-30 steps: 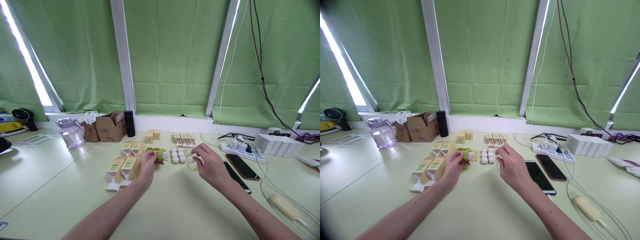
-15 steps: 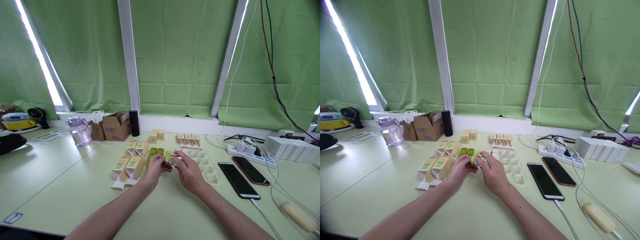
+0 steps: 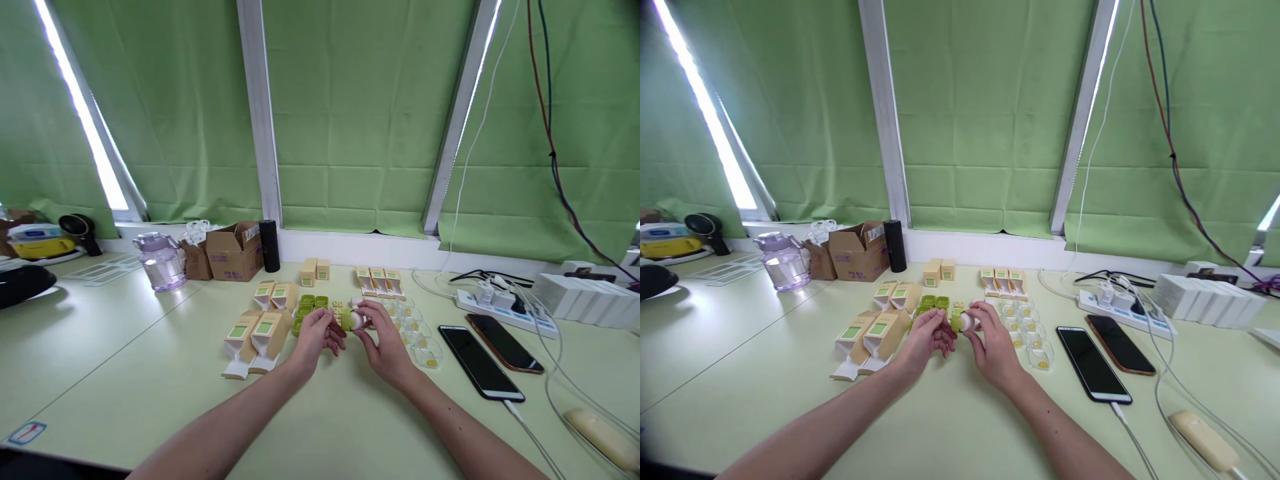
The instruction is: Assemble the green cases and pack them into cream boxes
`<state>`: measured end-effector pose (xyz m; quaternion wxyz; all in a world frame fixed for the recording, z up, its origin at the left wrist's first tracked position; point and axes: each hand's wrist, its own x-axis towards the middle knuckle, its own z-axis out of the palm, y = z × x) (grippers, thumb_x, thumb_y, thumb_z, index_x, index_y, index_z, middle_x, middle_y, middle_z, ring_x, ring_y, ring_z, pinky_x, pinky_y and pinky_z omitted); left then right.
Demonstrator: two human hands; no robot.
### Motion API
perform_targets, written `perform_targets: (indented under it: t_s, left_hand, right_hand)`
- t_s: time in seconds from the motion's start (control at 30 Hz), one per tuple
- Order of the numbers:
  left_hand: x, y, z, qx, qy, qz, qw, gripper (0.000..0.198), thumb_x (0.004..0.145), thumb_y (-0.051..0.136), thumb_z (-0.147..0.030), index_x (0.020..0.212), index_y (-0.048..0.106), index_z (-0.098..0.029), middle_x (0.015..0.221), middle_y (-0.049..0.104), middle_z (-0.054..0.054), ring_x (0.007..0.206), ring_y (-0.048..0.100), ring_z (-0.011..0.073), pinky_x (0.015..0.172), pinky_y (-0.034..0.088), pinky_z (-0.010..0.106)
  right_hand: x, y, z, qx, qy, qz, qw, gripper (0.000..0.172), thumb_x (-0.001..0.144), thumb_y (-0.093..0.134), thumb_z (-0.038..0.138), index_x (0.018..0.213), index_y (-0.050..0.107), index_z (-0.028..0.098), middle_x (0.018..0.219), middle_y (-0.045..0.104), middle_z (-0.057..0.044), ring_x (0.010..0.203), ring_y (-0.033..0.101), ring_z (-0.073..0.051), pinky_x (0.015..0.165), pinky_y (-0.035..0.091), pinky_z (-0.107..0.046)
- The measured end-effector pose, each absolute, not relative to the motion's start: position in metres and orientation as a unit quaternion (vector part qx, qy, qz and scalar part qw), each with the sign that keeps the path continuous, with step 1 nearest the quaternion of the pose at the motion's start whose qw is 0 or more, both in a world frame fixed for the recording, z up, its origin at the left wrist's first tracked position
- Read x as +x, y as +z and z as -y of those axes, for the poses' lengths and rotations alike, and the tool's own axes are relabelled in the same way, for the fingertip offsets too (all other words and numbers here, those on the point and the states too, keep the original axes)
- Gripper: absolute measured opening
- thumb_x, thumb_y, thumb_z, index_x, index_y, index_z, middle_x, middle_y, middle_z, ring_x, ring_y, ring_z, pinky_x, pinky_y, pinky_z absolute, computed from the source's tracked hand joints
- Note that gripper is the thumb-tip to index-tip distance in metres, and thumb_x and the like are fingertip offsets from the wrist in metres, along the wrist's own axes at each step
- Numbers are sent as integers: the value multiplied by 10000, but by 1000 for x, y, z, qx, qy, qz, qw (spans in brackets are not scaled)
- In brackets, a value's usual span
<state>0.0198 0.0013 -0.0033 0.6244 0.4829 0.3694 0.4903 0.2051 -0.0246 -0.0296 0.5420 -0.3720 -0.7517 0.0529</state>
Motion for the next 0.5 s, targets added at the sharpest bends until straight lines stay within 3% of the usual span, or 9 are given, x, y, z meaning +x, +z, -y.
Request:
perform_targets:
  t_s: [0.1,0.27,0.4,0.5]
  left_hand:
    - [18,-4,-4,495,502,-381,599,560,750,757,-703,720,514,-200,601,677,31,417,596,131,380,386,209]
    - [16,-4,-10,491,528,-385,576,544,768,747,-678,672,518,-194,570,637,10,400,543,100,384,357,200]
    - [15,-4,-11,492,541,-377,569,534,765,761,-668,690,521,-196,574,631,2,402,531,96,394,367,205]
    - [15,-4,-10,492,547,-374,565,525,770,769,-661,719,531,-196,588,635,0,410,530,94,401,369,204]
  right_hand:
    - [201,-32,25,-380,192,680,597,258,1039,583,413,1242,646,267,1342,601,-139,1182,648,-276,884,640,-412]
    - [196,-32,23,-373,427,530,631,466,911,724,634,1157,681,241,1033,722,-62,815,716,-215,828,633,-435]
    - [194,-29,22,-337,523,440,647,523,746,875,649,985,726,208,978,744,-64,884,737,-252,742,636,-397]
    - [194,-27,23,-329,562,400,645,531,701,917,628,939,730,191,977,758,-76,899,756,-266,708,629,-377]
